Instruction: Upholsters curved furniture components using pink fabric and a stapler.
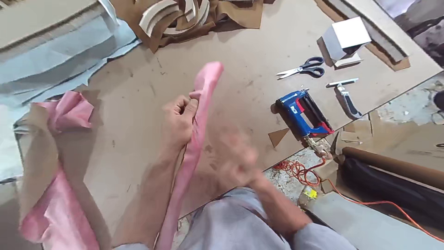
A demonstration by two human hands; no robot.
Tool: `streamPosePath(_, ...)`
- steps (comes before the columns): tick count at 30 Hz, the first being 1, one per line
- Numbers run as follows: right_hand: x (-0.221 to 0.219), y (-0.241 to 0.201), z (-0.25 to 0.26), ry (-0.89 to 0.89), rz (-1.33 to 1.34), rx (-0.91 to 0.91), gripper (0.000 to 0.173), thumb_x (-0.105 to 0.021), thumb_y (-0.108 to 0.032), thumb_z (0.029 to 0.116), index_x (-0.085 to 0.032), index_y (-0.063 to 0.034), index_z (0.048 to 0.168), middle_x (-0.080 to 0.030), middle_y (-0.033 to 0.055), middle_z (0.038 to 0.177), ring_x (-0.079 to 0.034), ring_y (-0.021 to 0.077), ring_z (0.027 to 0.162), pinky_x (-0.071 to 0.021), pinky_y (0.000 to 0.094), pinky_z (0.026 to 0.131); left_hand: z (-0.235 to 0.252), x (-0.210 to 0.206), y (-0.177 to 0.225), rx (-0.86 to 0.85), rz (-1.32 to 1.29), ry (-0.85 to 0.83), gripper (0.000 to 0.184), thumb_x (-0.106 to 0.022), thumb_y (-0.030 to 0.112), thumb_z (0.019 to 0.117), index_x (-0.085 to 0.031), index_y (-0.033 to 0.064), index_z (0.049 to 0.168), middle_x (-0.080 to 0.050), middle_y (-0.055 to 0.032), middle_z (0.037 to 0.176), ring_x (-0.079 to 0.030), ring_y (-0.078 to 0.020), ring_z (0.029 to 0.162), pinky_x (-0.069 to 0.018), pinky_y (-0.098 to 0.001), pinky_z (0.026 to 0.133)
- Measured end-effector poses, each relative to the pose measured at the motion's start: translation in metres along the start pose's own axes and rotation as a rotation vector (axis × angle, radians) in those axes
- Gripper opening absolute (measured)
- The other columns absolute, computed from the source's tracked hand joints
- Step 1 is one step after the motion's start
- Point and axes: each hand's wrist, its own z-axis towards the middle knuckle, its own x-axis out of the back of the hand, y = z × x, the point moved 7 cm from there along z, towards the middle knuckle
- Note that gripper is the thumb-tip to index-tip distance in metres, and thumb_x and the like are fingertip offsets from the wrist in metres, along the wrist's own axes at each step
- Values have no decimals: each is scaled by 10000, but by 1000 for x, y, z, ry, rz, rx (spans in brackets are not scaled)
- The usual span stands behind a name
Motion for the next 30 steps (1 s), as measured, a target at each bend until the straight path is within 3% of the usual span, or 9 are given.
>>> streamPosePath(1,45,41,-4,64,-296,-140,527,-531,-365,1016,-585,-20,1411,-531,208,1506,-477,310,1436,-435,492,1168,2,2,6,-36,162,32,203,-567,223,1054,-635,102,906,-623,49,794,-587,9,660,-516,-176,615)
streamPosePath(4,159,163,-20,-107,-972,-696,842,-671,-543,901,-439,-51,1544,-411,340,1525,-383,526,1423,-343,690,1125,-10,-27,-32,0,507,-38,277,-552,255,1034,-691,34,943,-688,-112,1185,-672,-190,1067,-557,-410,924)
streamPosePath(6,190,204,-38,-240,-1062,-893,949,-687,-596,884,-340,-69,1592,-471,371,1432,-459,585,1308,-397,749,1004,-31,-68,-95,27,565,-103,283,-575,245,1020,-706,10,935,-677,-162,1223,-665,-286,1131,-544,-485,973)
streamPosePath(9,199,226,-23,-371,-1060,-961,902,-729,-433,920,-271,-75,1609,-546,364,1332,-565,583,1171,-453,760,905,-51,-106,-146,5,599,-110,289,-579,240,1016,-709,7,906,-670,-170,1232,-646,-334,1146,-526,-482,989)
streamPosePath(12,201,223,0,-411,-1073,-1015,784,-760,-288,833,-422,-20,1488,-641,351,1143,-631,578,1025,-470,778,790,-52,-105,-148,2,592,-92,286,-579,237,1015,-690,2,896,-673,-171,1221,-648,-333,1139,-529,-471,983)
streamPosePath(15,183,183,25,-418,-1103,-1028,482,-660,-364,881,-628,3,1193,-674,294,983,-657,513,941,-474,739,751,-52,-101,-153,135,562,-78,293,-616,280,995,-662,-9,983,-664,-197,1145,-658,-357,1064,-539,-511,914)
streamPosePath(18,124,132,32,-548,-915,-940,380,-718,-449,884,-717,-69,907,-690,128,783,-689,296,747,-536,589,670,-55,-97,-162,348,541,-133,381,-599,356,1022,-617,7,1172,-630,-229,1186,-646,-396,1084,-534,-556,920)
streamPosePath(23,27,103,29,-836,-725,-721,311,-679,-462,859,-737,-158,885,-668,17,702,-665,176,680,-510,471,606,-52,-95,-166,304,451,-149,347,-528,303,1060,-608,-33,1091,-637,-242,1102,-668,-415,1003,-559,-568,841)
streamPosePath(30,6,116,36,-885,-731,-688,272,-683,-450,850,-718,-180,838,-636,-28,653,-635,117,623,-489,418,562,-53,-92,-164,294,400,-124,269,-586,238,1037,-598,-29,1063,-648,-228,1059,-676,-404,989,-574,-535,817)
